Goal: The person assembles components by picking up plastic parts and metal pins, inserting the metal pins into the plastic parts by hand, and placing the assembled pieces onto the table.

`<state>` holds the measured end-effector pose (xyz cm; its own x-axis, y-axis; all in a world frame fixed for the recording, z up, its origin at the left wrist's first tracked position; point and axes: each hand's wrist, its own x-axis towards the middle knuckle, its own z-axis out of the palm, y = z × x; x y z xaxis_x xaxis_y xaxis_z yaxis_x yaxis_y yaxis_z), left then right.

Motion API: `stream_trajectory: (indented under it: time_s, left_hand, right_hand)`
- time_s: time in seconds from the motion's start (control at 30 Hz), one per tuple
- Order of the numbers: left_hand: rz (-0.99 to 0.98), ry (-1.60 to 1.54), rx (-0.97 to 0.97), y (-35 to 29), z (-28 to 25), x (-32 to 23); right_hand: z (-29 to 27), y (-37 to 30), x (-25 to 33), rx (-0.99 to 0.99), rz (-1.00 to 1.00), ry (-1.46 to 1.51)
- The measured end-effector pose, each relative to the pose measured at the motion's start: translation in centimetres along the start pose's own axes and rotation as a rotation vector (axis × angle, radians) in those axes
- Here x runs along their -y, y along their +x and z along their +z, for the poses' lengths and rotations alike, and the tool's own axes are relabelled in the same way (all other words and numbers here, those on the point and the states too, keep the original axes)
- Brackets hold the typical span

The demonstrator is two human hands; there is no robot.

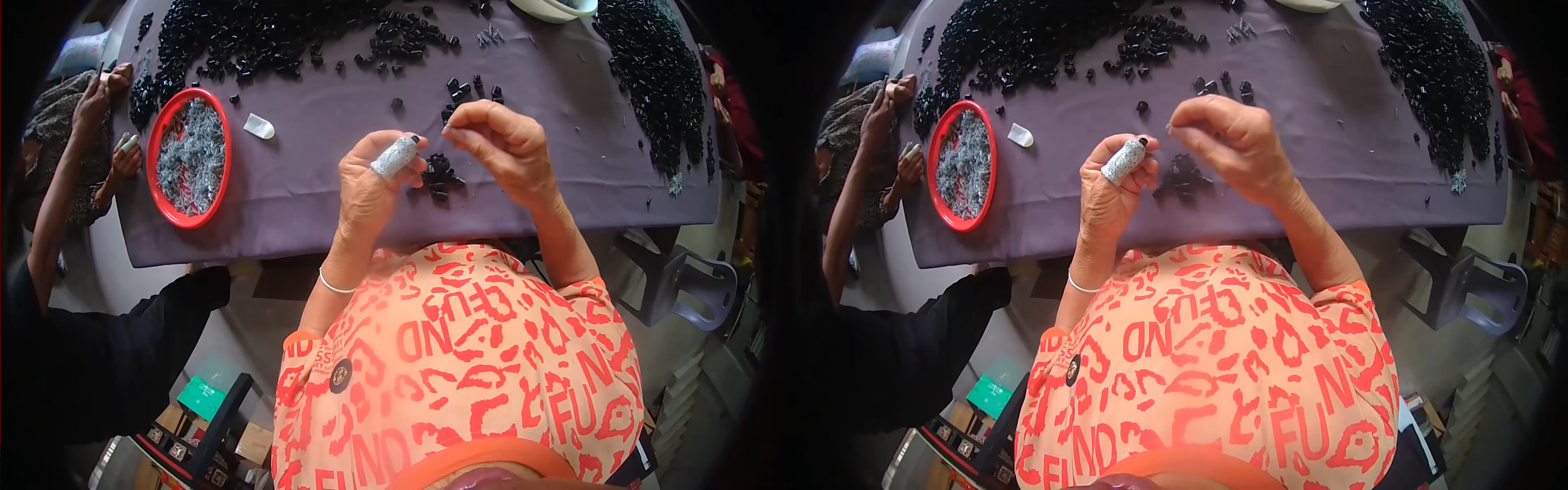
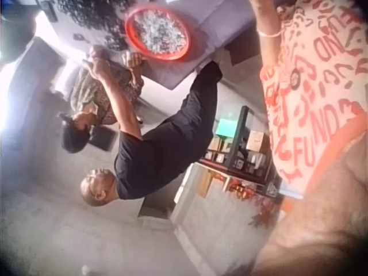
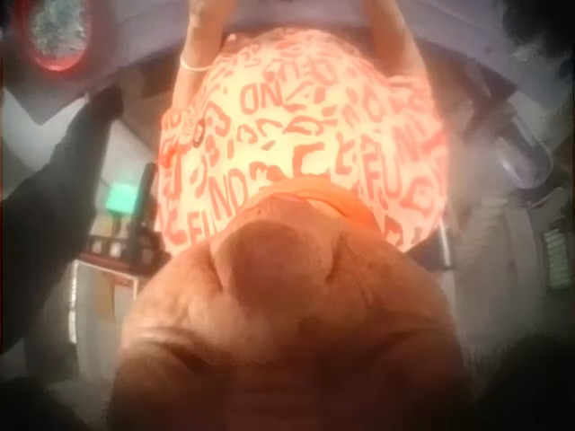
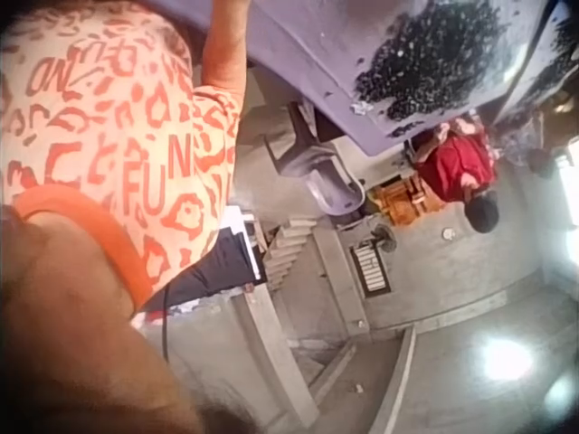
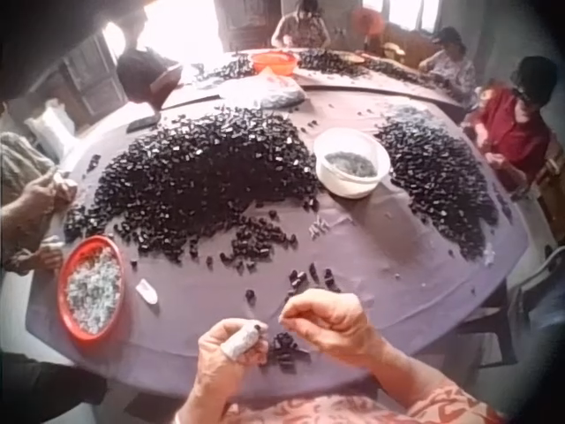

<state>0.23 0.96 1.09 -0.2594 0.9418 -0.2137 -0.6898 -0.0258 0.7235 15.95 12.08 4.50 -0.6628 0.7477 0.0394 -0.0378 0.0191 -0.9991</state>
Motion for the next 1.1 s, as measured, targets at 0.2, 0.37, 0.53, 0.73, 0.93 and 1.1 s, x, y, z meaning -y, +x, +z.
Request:
stream_trajectory:
  time_s: [0.2,0.37,0.53,0.73,0.93,1.1]
  left_hand:
    - [0.035,0.144,-0.023,-1.3,1.2,-0.9]
    - [0.108,0.333,-0.032,-2.1,1.8,-1.4]
    - [0.300,0.667,-0.038,-2.3,1.6,-0.7]
    - [0.192,0.679,-0.019,-2.8,1.4,-0.7]
    - [0.059,0.458,-0.027,-2.9,0.6,0.2]
    - [0.043,0.386,0.007,-2.4,0.2,0.4]
  right_hand:
    - [1.8,-1.0,1.3,0.059,-0.406,-0.547]
    - [2.1,-1.7,1.3,0.057,-0.462,-0.628]
    - [2.2,-2.1,0.9,0.084,-0.437,-0.714]
    - [1.6,-1.9,0.1,0.185,-0.298,-0.549]
    - [1.8,-2.5,-0.6,0.130,-0.121,-0.374]
    - [2.2,-2.1,-0.8,0.112,-0.194,-0.419]
